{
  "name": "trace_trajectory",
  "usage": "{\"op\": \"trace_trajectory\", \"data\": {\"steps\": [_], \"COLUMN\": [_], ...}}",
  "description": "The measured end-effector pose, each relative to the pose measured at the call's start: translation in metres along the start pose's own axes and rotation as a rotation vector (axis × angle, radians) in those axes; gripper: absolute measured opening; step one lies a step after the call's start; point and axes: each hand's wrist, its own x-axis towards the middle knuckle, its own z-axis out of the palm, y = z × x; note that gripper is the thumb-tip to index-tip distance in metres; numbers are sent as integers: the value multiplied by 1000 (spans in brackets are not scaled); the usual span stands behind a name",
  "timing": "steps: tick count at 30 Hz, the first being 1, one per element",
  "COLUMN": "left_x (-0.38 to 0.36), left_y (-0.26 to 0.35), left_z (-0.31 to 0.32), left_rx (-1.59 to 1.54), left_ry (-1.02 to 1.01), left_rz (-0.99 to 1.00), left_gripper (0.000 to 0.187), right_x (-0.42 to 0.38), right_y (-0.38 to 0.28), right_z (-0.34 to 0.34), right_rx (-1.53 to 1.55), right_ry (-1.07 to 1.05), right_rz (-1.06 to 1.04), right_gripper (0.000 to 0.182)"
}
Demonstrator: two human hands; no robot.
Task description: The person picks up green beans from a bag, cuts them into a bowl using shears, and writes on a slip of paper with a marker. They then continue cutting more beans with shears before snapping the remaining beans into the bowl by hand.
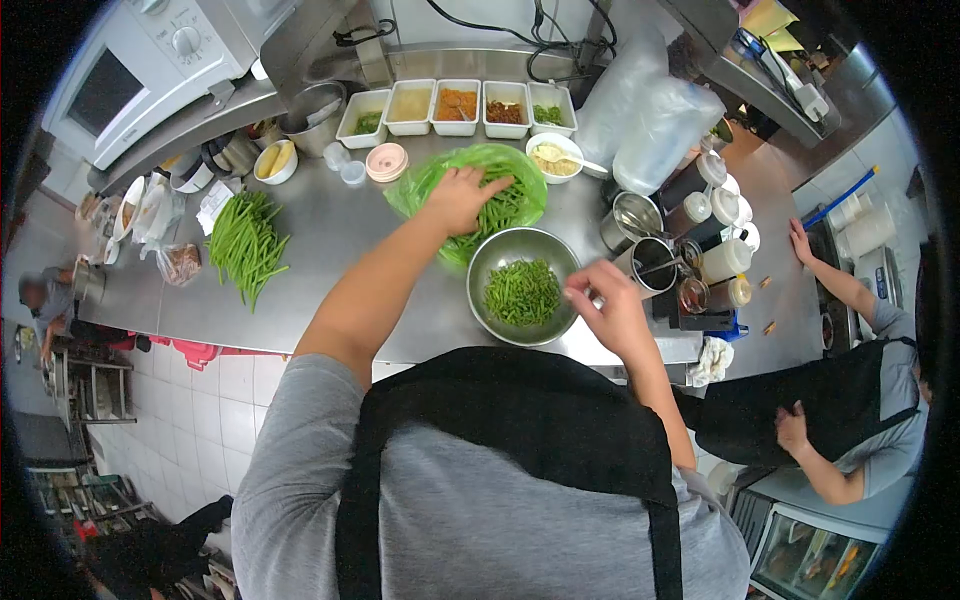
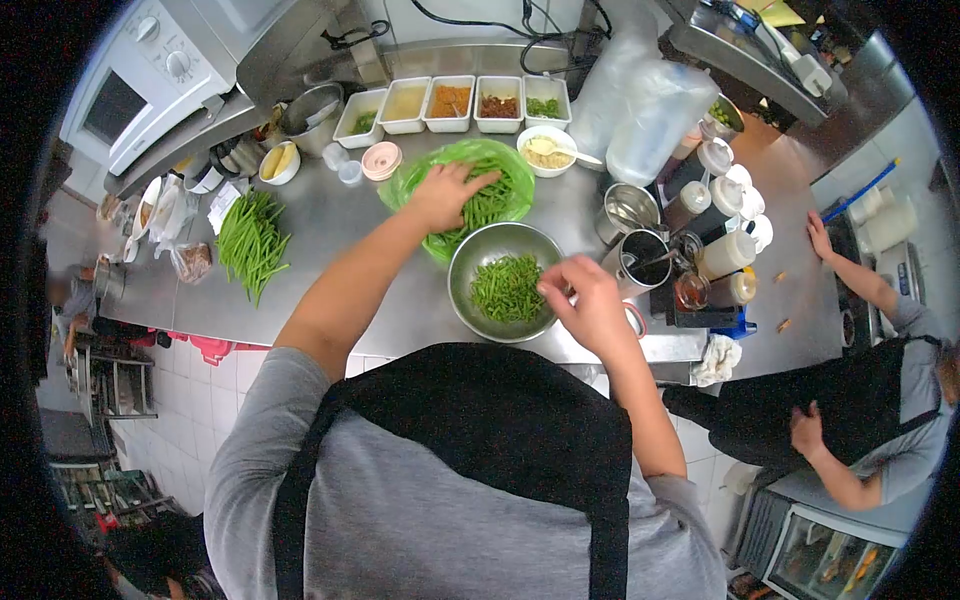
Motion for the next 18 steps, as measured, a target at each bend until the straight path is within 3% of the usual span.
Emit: {"op": "trace_trajectory", "data": {"steps": [2,4,8,9,12,13,16,17,18], "left_x": [-6,-13,-29,-27,-13,-3,11,17,18], "left_y": [-6,-18,-41,-48,-51,-47,-38,-52,-64], "left_z": [-8,-12,-16,-17,-14,-8,-6,3,-4], "left_rx": [-48,-108,-344,-462,-417,-411,-218,-165,-226], "left_ry": [-53,-66,332,386,521,470,285,365,292], "left_rz": [84,151,104,57,32,-9,-372,-445,-484], "left_gripper": [93,94,83,58,36,18,26,35,35], "right_x": [30,68,152,169,210,224,234,235,232], "right_y": [9,16,58,62,76,84,39,29,20], "right_z": [12,23,58,66,90,100,82,72,62], "right_rx": [4,8,-222,-310,-513,-444,-322,-344,-379], "right_ry": [87,95,185,208,-165,-154,-38,49,134], "right_rz": [-95,-57,-389,-482,-61,-37,-220,-304,-361], "right_gripper": [7,9,18,21,25,27,26,28,28]}}
